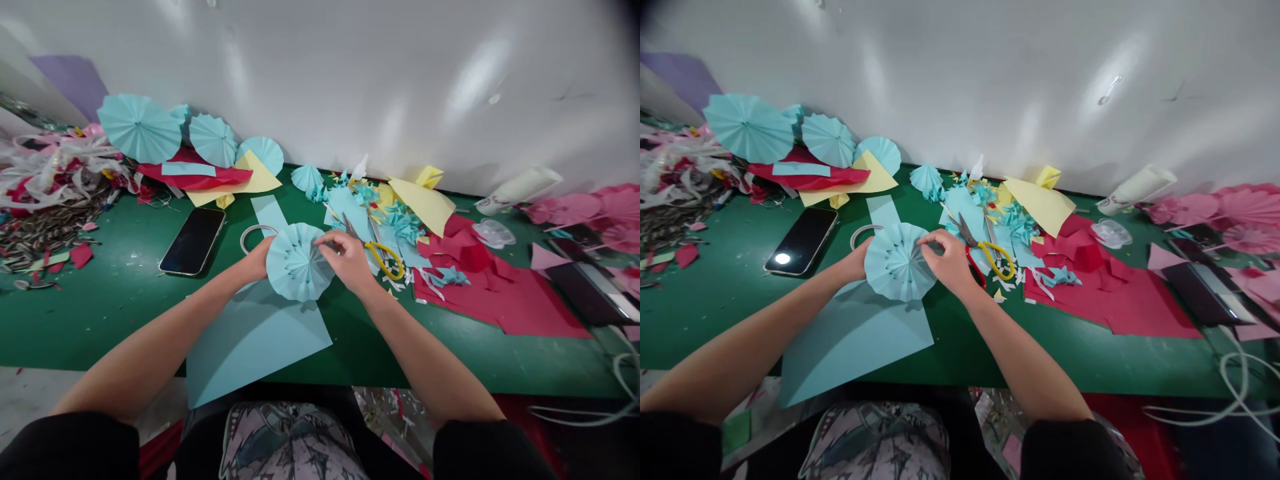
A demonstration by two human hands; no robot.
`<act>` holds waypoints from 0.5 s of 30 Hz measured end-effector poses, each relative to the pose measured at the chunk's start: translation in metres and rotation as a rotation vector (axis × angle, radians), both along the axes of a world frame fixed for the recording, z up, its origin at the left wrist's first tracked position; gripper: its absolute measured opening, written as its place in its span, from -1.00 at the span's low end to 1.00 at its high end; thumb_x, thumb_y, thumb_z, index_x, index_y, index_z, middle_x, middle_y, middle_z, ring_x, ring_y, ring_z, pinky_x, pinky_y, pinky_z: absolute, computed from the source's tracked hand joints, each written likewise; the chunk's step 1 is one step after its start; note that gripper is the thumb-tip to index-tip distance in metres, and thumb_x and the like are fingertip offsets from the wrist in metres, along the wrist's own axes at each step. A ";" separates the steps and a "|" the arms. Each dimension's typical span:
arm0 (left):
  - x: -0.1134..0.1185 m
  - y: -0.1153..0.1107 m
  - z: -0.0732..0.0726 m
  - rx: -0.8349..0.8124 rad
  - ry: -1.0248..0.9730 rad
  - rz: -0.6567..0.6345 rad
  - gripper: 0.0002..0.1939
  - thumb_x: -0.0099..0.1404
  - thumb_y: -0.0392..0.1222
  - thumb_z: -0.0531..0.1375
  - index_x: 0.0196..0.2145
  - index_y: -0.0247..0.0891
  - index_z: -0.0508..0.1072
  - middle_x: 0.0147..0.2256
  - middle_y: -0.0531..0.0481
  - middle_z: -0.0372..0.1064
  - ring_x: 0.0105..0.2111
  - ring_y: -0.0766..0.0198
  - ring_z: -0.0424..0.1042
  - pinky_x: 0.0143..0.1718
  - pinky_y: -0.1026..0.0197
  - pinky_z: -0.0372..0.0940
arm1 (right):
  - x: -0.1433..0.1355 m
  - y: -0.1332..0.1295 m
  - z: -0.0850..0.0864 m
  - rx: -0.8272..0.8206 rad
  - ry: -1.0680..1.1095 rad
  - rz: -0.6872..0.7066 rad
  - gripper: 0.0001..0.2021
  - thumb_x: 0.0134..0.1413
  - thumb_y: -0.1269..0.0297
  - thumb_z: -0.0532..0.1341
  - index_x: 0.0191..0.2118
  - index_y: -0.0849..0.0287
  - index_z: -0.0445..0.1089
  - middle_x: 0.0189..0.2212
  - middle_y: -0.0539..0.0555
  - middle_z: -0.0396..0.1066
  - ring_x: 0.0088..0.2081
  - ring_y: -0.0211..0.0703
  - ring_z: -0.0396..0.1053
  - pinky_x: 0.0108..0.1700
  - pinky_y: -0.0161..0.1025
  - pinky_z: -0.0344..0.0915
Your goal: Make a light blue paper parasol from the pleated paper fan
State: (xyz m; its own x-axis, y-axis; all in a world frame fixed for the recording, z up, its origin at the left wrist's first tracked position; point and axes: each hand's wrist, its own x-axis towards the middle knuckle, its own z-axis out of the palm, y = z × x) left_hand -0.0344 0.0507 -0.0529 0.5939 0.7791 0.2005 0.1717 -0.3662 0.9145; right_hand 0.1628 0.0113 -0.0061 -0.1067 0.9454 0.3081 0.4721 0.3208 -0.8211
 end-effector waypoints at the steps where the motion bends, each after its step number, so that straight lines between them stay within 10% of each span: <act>1: 0.001 -0.001 0.002 0.010 -0.012 0.001 -0.63 -0.04 -0.07 0.26 -0.28 -0.33 0.43 -0.33 -0.09 0.39 -0.27 0.07 0.35 -0.24 0.09 0.31 | 0.000 -0.002 0.002 0.023 -0.026 -0.002 -0.90 -0.07 0.26 0.16 -0.44 0.14 0.38 -0.38 0.02 0.40 -0.35 -0.22 0.32 -0.31 -0.26 0.24; 15: 0.006 -0.008 0.018 0.061 -0.078 -0.042 -0.54 -0.03 -0.11 0.28 -0.13 -0.28 0.40 -0.32 -0.10 0.43 -0.27 0.06 0.39 -0.21 0.07 0.31 | 0.002 -0.006 0.005 -0.055 -0.182 -0.008 -0.59 -0.29 0.07 0.33 -0.25 0.14 0.35 -0.21 0.09 0.39 -0.19 -0.08 0.34 -0.15 -0.13 0.27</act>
State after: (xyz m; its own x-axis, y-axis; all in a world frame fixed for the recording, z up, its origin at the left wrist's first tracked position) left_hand -0.0288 0.0429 -0.0350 0.6070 0.7385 0.2937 0.0842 -0.4272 0.9002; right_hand 0.1647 0.0055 -0.0012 -0.1479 0.9615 0.2317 0.6172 0.2728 -0.7380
